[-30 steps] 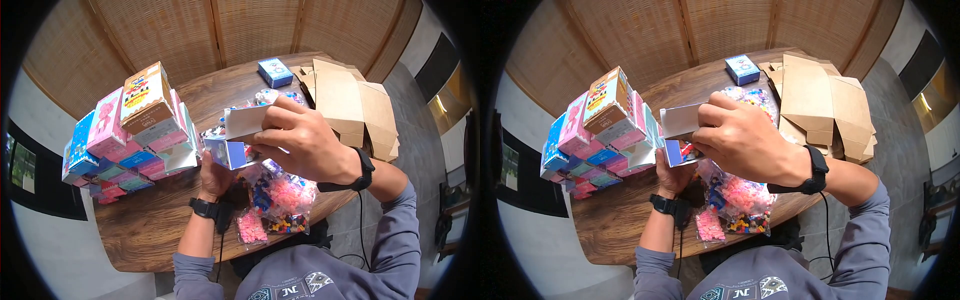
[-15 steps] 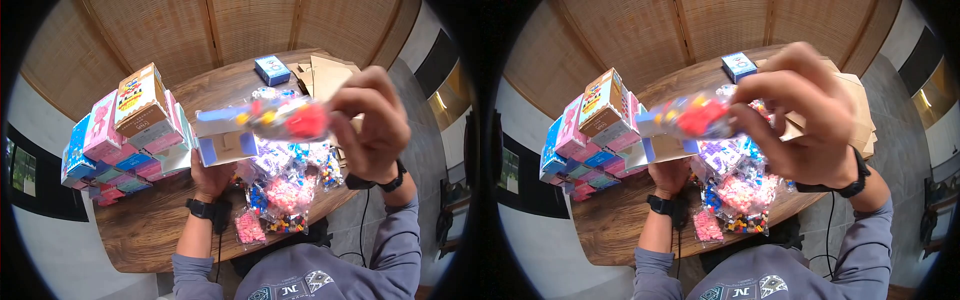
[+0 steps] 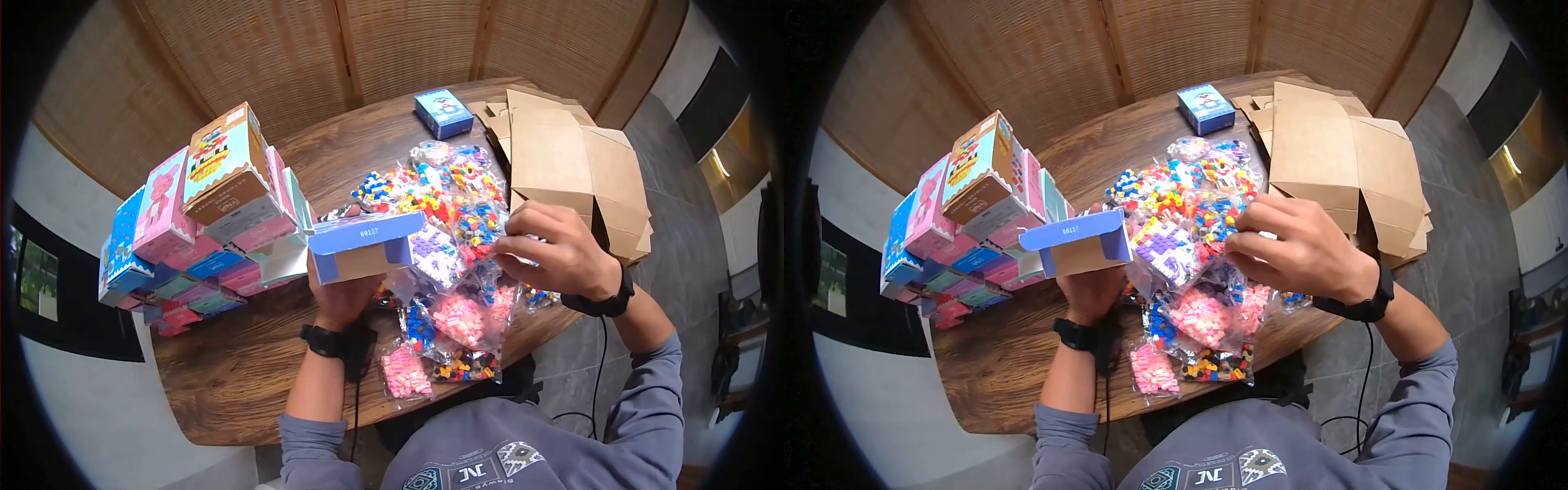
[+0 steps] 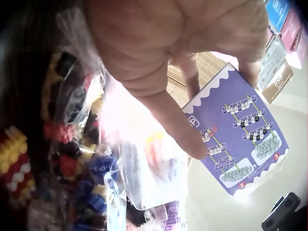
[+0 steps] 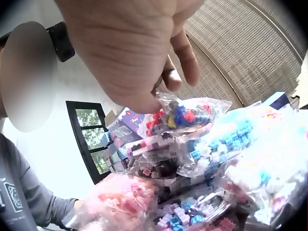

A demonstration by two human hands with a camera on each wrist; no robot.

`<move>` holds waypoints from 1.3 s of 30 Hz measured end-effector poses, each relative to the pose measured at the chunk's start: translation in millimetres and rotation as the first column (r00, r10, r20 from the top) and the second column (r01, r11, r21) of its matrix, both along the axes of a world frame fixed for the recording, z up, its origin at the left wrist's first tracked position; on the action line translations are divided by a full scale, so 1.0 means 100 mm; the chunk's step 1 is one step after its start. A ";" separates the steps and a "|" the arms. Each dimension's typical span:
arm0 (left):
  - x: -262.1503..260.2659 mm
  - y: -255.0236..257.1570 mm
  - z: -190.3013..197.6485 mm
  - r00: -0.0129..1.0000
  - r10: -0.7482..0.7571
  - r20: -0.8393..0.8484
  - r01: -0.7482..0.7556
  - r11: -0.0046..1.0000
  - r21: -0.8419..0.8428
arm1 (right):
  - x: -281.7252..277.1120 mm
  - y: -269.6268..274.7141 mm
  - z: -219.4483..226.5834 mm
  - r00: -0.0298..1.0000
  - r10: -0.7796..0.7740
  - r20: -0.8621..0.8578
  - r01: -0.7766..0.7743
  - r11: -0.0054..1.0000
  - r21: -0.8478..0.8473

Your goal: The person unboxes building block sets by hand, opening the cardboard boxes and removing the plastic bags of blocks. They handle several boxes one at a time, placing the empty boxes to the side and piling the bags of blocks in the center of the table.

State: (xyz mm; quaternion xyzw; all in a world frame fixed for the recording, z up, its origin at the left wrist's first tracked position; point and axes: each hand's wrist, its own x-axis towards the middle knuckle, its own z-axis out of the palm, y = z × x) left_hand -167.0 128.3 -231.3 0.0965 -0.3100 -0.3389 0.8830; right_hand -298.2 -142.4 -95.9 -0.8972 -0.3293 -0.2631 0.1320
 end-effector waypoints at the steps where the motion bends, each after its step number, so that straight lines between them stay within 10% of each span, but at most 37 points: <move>1: 0.00 0.00 0.00 1.000 0.004 -0.002 -0.004 1.000 0.022 | 0.00 0.02 0.06 1.000 -0.005 -0.006 0.006 0.999 0.036; 10: -0.10 -0.01 0.08 0.981 0.174 -0.091 -0.149 0.960 0.237 | 0.05 0.34 0.28 0.976 0.093 -0.196 0.000 0.903 0.429; 22: -0.44 0.14 0.54 0.976 0.204 0.075 -0.217 0.901 0.375 | -0.01 0.67 0.27 0.987 0.129 0.090 -0.149 0.953 0.262; 30: -1.01 0.32 1.28 0.919 0.334 0.208 -0.381 0.627 0.680 | -0.09 0.57 0.24 0.988 0.046 0.145 -0.089 0.949 0.301; 37: -1.20 0.39 1.47 0.628 0.280 0.726 -0.778 0.242 0.580 | -0.14 0.60 0.36 0.977 0.211 0.023 -0.200 0.883 0.424; 39: -1.22 0.33 1.52 0.634 0.312 0.707 -0.773 0.288 0.566 | -0.13 0.59 0.35 0.966 0.257 0.039 -0.246 0.855 0.456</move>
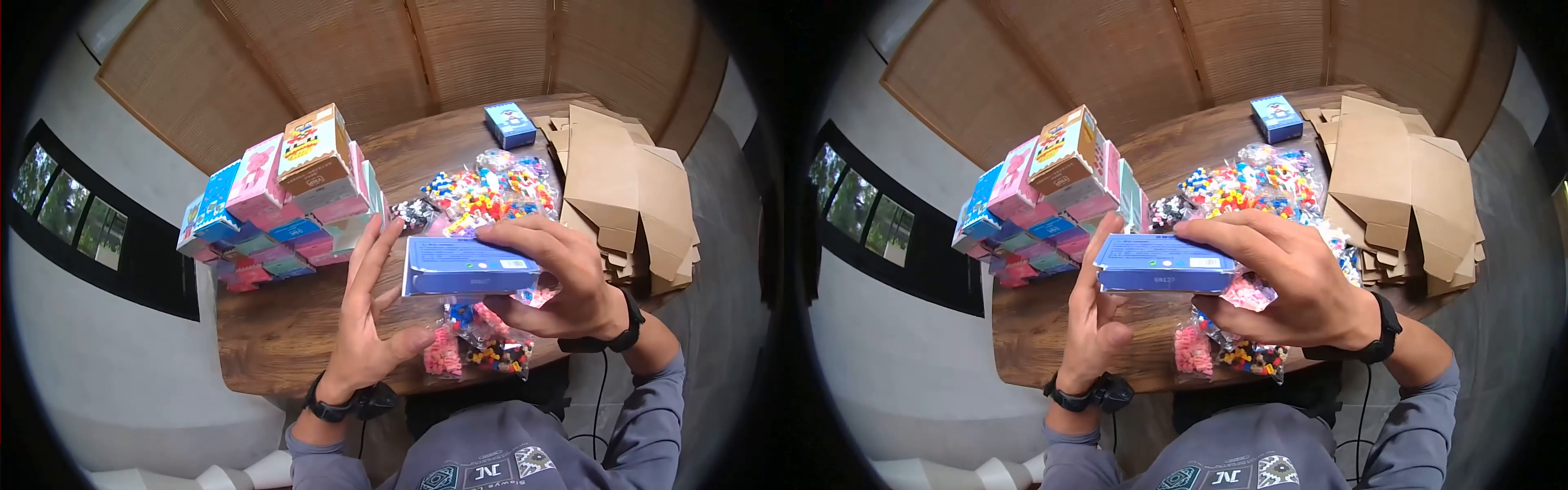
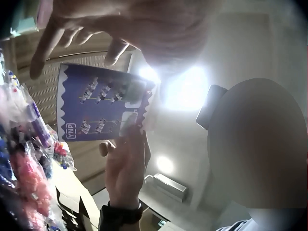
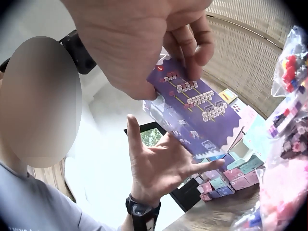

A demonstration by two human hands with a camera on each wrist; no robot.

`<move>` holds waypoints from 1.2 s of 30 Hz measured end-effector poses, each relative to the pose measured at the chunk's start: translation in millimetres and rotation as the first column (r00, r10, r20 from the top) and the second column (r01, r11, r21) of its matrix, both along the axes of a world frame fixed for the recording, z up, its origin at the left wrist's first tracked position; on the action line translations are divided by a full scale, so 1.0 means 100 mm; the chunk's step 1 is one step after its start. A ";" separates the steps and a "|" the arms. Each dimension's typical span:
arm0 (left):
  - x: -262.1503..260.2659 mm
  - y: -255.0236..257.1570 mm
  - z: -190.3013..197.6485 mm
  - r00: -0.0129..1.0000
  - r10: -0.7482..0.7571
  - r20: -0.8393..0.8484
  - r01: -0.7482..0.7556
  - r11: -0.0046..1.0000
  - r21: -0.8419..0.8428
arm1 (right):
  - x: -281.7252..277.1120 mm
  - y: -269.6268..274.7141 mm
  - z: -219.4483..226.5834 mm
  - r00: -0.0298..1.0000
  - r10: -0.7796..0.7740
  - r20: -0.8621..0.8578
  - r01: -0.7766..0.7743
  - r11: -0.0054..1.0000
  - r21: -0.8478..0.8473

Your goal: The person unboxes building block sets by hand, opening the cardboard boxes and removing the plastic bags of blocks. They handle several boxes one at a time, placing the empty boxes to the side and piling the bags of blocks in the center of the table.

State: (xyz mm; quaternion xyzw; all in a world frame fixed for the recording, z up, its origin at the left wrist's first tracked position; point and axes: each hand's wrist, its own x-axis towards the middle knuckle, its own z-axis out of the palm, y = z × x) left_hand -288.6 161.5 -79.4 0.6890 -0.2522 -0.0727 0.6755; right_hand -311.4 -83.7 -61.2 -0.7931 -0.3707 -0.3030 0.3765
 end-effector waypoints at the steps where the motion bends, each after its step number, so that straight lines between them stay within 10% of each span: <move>1: 0.00 -0.02 0.01 1.000 -0.008 -0.001 0.008 1.000 -0.030 | 0.00 0.00 -0.01 1.000 0.001 -0.002 -0.001 1.000 -0.009; 13: 0.03 -0.25 -0.06 0.999 -0.027 0.026 0.034 0.955 -0.294 | -0.09 -0.02 -0.08 0.964 0.070 -0.255 -0.054 0.996 0.069; 16: 0.09 -0.17 -0.07 0.969 -0.069 0.239 0.106 0.983 -0.148 | -0.10 -0.02 -0.10 0.950 0.106 -0.294 -0.070 0.989 0.132; 36: 0.07 -0.03 0.11 0.961 -0.022 0.274 0.037 0.998 -0.050 | -0.12 0.03 -0.12 0.956 0.140 -0.259 -0.110 0.986 0.126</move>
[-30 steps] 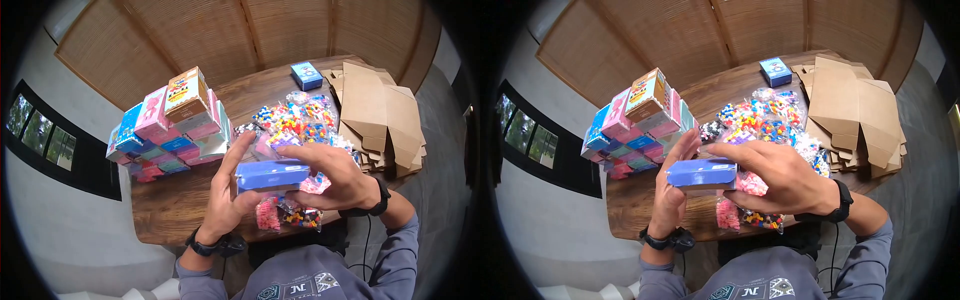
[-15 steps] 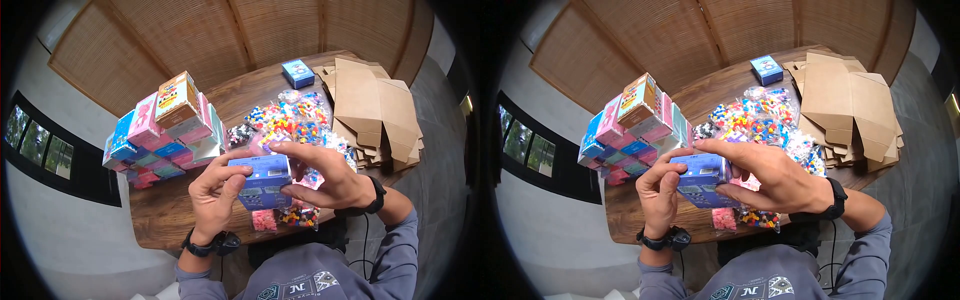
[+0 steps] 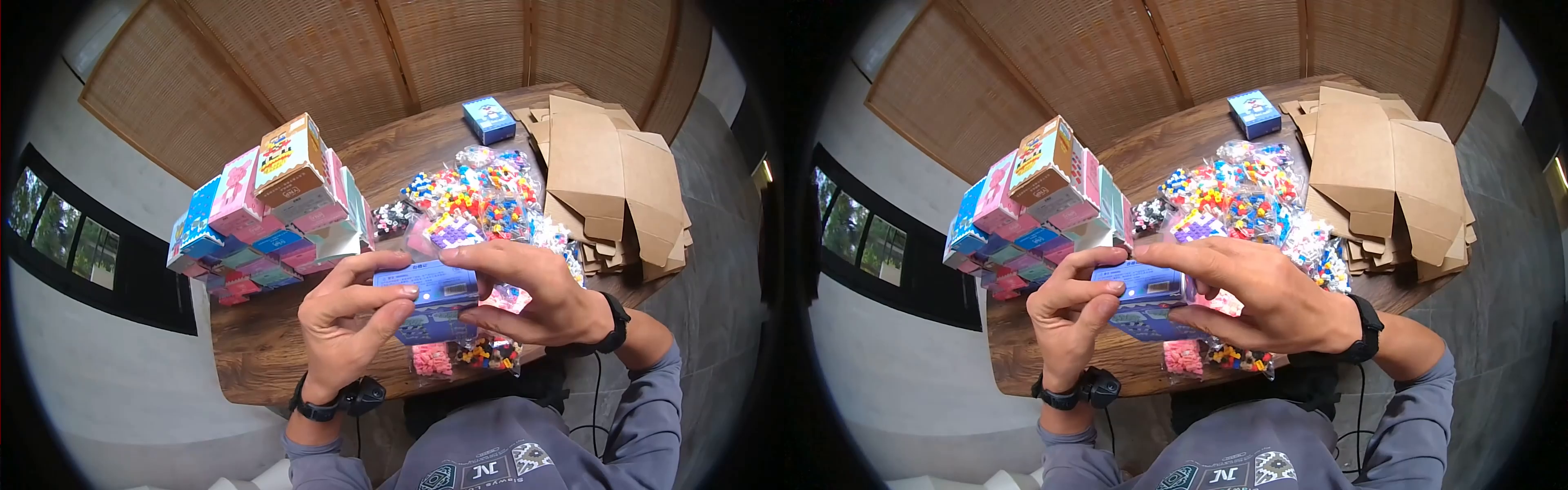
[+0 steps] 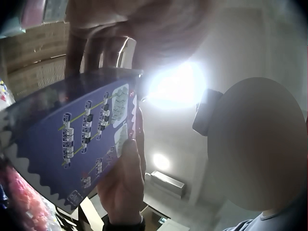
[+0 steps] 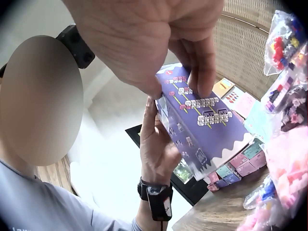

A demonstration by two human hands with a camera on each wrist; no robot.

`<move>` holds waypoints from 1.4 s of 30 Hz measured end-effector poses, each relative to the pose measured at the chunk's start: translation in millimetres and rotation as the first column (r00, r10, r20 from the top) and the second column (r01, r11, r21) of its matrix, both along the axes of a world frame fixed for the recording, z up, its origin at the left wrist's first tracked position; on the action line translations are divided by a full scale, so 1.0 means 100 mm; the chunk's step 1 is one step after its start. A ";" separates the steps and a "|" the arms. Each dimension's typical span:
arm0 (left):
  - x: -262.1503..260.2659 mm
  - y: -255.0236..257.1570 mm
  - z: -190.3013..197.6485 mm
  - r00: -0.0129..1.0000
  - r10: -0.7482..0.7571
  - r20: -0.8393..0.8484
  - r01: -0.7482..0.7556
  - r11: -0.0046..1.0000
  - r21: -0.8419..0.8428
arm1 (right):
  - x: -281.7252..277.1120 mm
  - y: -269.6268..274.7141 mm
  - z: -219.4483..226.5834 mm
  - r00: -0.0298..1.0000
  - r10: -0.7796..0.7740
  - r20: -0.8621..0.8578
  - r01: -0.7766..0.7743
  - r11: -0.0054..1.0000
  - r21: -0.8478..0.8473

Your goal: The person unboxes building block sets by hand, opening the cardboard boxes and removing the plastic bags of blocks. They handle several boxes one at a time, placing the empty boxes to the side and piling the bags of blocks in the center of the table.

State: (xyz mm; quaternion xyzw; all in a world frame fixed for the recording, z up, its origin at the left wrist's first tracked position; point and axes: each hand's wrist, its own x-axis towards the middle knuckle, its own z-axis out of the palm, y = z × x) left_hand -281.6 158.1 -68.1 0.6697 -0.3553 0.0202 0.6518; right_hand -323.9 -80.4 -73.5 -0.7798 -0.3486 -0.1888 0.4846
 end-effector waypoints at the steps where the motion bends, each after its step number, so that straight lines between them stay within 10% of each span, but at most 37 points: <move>1: 0.01 0.00 -0.01 0.998 -0.015 0.063 0.014 1.000 0.011 | 0.00 -0.01 0.02 1.000 -0.009 0.025 0.010 1.000 -0.019; 7: 0.00 0.09 -0.04 0.993 -0.056 0.105 0.048 0.996 0.081 | 0.00 -0.03 -0.02 0.987 -0.068 0.145 0.082 0.993 -0.086; 14: -0.20 0.20 0.10 0.927 0.123 -0.355 -0.101 0.992 0.080 | 0.02 -0.05 0.02 0.864 -0.121 0.489 0.210 0.969 -0.130; 22: -0.31 0.29 0.12 0.711 -0.250 -0.657 0.158 0.968 -0.197 | -0.04 0.11 0.03 0.743 0.172 0.647 0.112 0.921 -0.373; 31: -0.35 0.72 0.30 0.929 0.244 -0.278 -0.270 0.961 -0.057 | 0.02 0.24 0.12 0.691 0.238 0.683 -0.008 0.947 -0.322; 35: -0.02 1.26 0.68 0.694 0.697 -0.179 -0.711 0.626 -0.320 | -0.01 0.09 0.13 0.803 0.170 0.571 0.110 0.900 -0.421; 42: 1.05 2.68 0.65 0.476 0.855 -0.205 -0.880 0.460 -0.123 | 0.02 -0.16 0.02 0.820 0.094 0.565 0.206 0.872 -0.444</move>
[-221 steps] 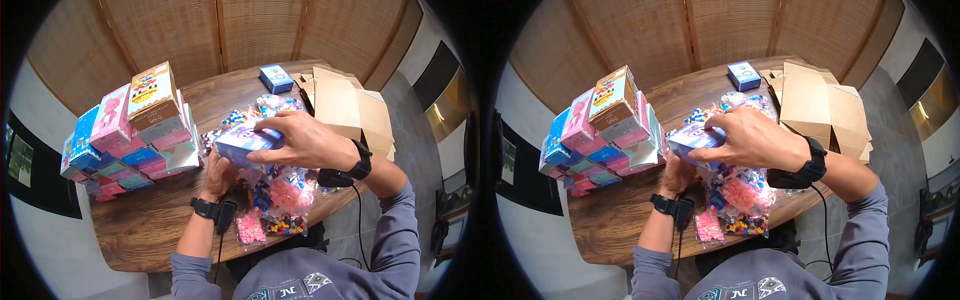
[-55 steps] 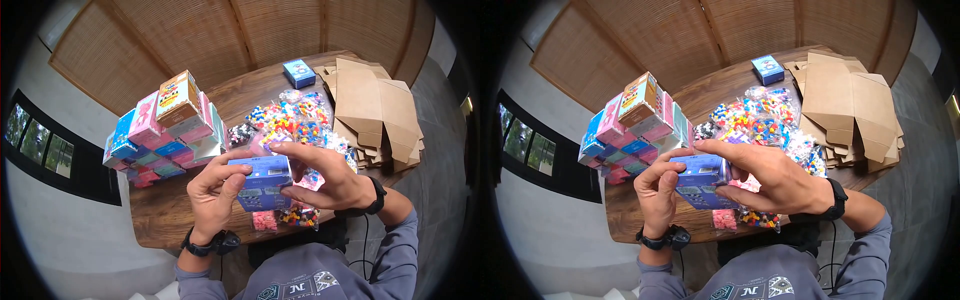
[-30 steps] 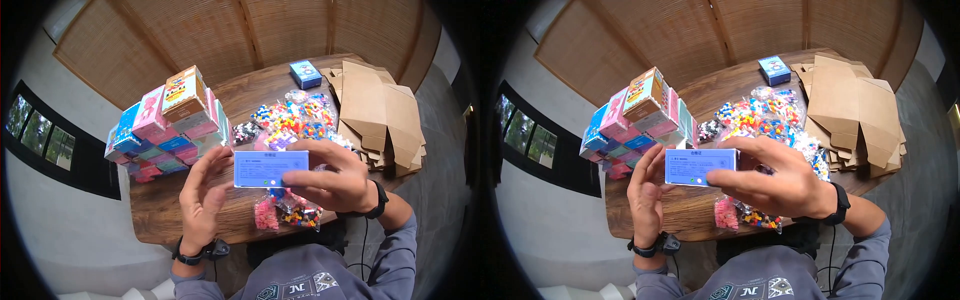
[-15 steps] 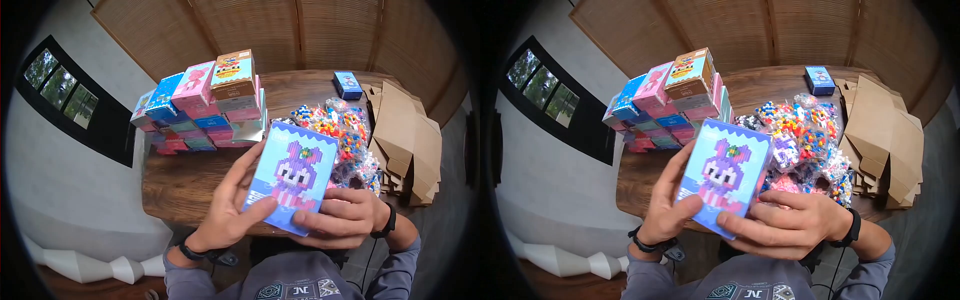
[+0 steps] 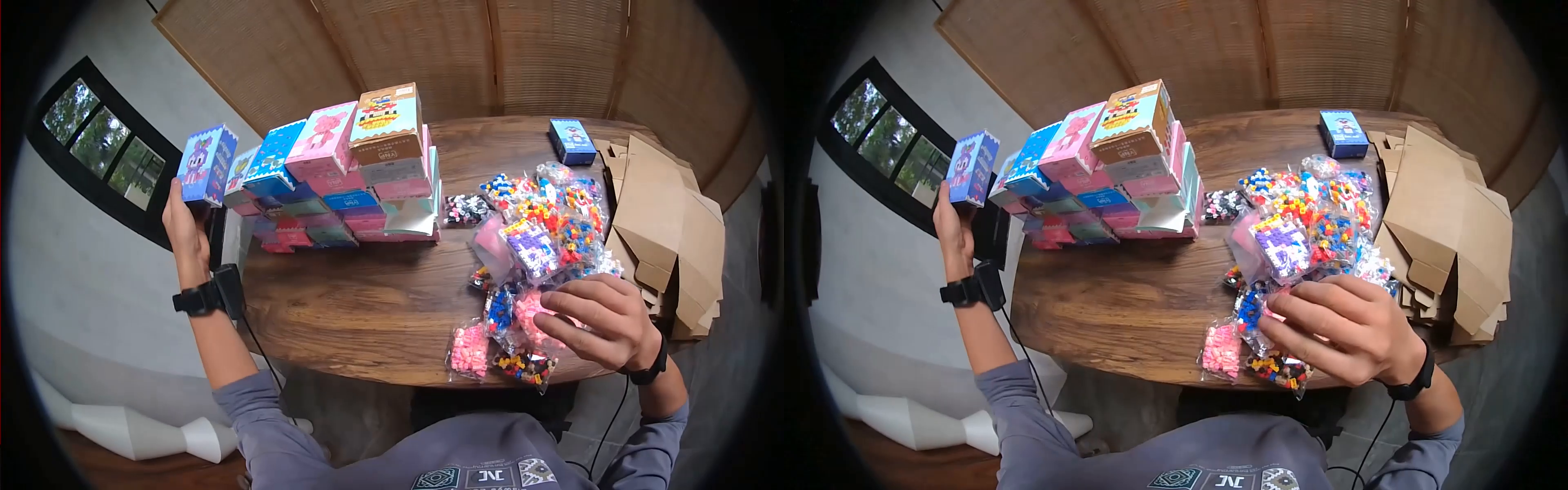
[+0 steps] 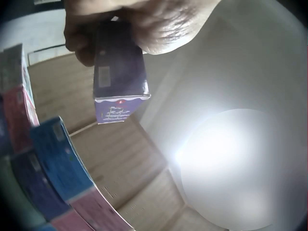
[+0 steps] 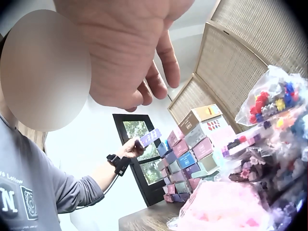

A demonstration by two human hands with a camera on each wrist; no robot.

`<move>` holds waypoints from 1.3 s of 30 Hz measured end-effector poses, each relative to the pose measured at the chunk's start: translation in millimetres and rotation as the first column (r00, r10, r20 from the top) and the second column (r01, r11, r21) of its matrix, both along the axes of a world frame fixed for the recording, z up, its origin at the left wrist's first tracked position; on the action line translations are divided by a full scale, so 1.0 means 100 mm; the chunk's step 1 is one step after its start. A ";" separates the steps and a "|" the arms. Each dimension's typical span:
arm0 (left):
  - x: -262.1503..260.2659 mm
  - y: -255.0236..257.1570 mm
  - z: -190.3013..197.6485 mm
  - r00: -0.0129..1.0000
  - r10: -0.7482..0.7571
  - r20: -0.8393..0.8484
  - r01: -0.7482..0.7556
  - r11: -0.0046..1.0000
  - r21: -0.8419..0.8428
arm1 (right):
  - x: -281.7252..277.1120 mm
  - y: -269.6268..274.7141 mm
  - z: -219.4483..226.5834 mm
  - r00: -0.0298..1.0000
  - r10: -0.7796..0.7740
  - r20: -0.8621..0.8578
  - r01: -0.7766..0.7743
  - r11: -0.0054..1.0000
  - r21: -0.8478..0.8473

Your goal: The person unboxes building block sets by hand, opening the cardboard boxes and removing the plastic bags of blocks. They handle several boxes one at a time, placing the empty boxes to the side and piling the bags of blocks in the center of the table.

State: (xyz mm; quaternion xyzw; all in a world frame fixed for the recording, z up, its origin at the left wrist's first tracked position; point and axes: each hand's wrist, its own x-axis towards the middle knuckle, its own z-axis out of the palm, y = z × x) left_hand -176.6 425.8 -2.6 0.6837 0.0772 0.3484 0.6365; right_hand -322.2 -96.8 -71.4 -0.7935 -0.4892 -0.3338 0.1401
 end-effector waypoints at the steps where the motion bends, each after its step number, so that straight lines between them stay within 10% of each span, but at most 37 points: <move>1: 0.10 0.11 -0.03 1.000 -0.002 -0.025 0.001 1.000 -0.008 | -0.01 -0.03 0.01 1.000 -0.018 -0.016 0.018 1.000 -0.004; 7: 0.51 0.27 -0.24 0.987 0.023 -0.158 -0.025 1.000 -0.012 | -0.04 -0.16 -0.01 0.992 -0.095 -0.085 0.093 0.995 -0.034; 17: 0.58 0.00 -0.26 0.882 0.315 -0.350 -0.118 0.868 0.483 | -0.03 -0.21 -0.04 0.981 -0.159 -0.116 0.153 0.987 -0.055; 28: 0.28 0.23 -0.38 0.952 0.306 -0.024 -0.281 0.902 0.329 | 0.15 -0.48 -0.06 0.953 -0.287 -0.096 0.291 0.956 0.033; 35: -0.76 -1.27 -0.47 0.908 -0.283 0.308 0.328 0.939 -0.103 | 0.59 -0.87 -0.09 0.714 -0.328 -0.619 0.611 0.724 0.321; 39: -0.74 -2.07 -0.90 0.581 -0.812 0.057 0.814 0.578 -0.055 | 1.10 -1.11 -0.18 0.435 -0.162 -0.886 0.727 0.643 0.240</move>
